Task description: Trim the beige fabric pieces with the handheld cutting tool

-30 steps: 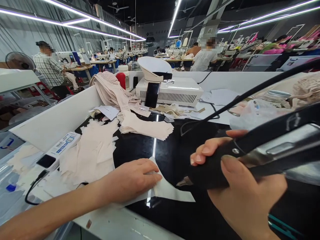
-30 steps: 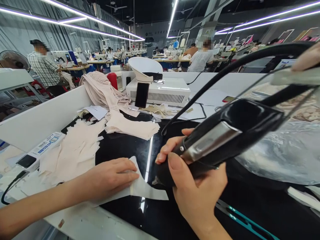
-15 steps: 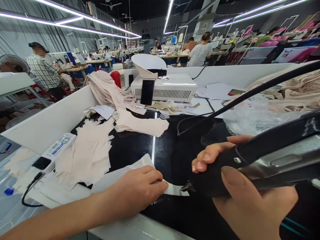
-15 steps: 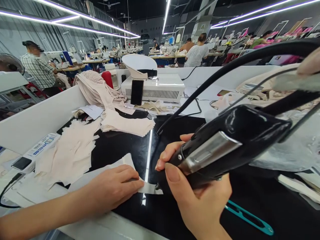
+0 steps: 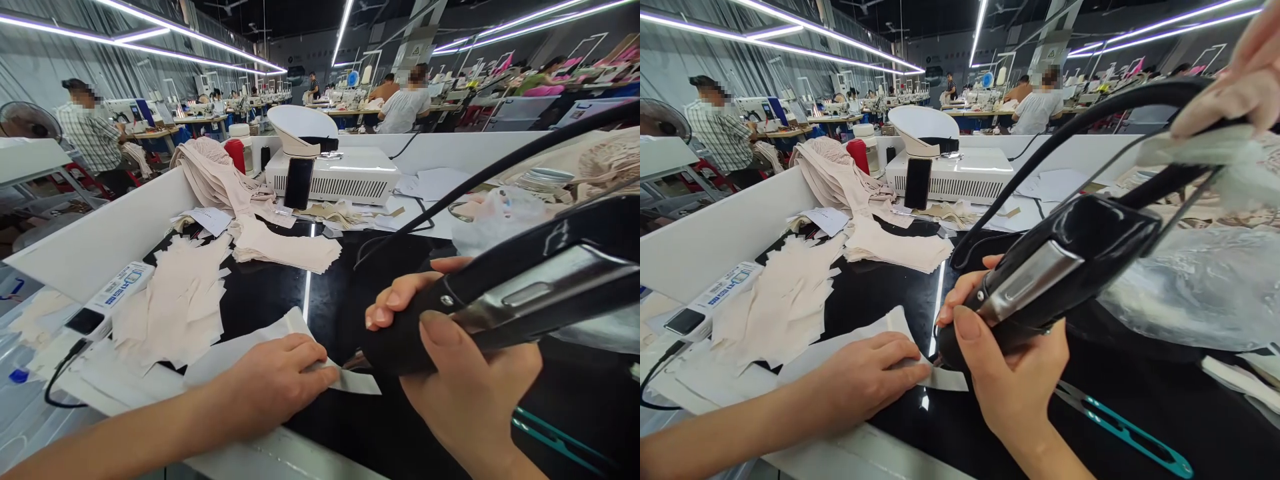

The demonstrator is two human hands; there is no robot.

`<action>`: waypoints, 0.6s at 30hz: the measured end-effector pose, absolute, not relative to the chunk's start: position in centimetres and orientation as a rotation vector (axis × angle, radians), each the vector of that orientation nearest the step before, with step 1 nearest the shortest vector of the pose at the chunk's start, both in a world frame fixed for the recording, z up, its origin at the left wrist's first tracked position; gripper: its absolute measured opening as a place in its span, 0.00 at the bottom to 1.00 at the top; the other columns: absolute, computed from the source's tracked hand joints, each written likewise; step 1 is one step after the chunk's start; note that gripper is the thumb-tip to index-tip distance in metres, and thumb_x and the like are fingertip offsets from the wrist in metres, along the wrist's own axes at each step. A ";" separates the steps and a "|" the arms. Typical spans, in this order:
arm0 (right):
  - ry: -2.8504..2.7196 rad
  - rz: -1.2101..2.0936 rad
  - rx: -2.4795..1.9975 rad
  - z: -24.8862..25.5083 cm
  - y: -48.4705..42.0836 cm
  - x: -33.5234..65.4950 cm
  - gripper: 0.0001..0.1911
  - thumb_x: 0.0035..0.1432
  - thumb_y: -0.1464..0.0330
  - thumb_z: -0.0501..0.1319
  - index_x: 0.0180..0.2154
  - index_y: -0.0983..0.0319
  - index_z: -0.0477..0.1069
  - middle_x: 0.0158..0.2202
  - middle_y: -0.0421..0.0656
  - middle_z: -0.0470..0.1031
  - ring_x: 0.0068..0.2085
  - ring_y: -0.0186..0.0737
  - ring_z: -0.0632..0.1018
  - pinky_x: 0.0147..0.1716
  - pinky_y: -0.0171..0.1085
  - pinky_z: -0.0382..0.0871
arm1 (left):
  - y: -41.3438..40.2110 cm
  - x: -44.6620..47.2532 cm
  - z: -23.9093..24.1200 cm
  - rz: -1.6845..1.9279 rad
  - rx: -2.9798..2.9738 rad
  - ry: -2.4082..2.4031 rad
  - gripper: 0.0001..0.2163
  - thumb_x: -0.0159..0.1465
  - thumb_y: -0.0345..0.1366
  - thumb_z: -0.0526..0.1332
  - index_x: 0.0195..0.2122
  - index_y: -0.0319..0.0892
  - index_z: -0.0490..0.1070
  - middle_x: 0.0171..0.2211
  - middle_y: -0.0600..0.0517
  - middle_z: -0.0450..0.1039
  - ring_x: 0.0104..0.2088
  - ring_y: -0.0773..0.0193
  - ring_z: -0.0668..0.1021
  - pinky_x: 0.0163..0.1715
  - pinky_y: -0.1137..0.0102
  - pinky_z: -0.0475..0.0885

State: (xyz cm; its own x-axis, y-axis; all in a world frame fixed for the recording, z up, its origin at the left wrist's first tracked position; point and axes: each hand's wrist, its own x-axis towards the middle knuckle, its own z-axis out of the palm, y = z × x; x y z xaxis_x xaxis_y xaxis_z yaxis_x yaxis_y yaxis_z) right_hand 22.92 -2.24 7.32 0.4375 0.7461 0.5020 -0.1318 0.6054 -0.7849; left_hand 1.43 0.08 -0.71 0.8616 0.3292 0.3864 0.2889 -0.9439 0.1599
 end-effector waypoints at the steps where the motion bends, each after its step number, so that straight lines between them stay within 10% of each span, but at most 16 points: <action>1: -0.975 0.612 -0.740 7.3 -2.2 22.9 0.23 0.58 0.56 0.90 0.47 0.51 0.83 0.29 0.33 0.82 0.26 0.40 0.83 0.26 0.37 0.84 | 0.0 1.6 -0.7 0.632 2.942 0.483 0.10 0.86 0.25 0.58 0.60 0.40 0.77 0.52 0.46 0.83 0.51 0.56 0.85 0.48 0.67 0.86; 18: -1.015 0.563 -0.795 7.7 -1.5 22.2 0.20 0.59 0.63 0.84 0.47 0.51 0.79 0.29 0.33 0.81 0.25 0.41 0.81 0.25 0.40 0.83 | -0.5 2.2 -0.5 0.756 2.963 0.502 0.10 0.86 0.26 0.59 0.56 0.41 0.81 0.48 0.46 0.78 0.46 0.56 0.82 0.51 0.67 0.83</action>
State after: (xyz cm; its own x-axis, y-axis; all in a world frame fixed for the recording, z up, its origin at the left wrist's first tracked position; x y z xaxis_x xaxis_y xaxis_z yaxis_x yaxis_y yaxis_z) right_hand 22.19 -1.49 7.70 0.4306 0.7360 0.5224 -0.0541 0.5988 -0.7990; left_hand 2.23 -0.47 -0.53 0.8286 0.3200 0.4594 0.2989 -0.9467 0.1203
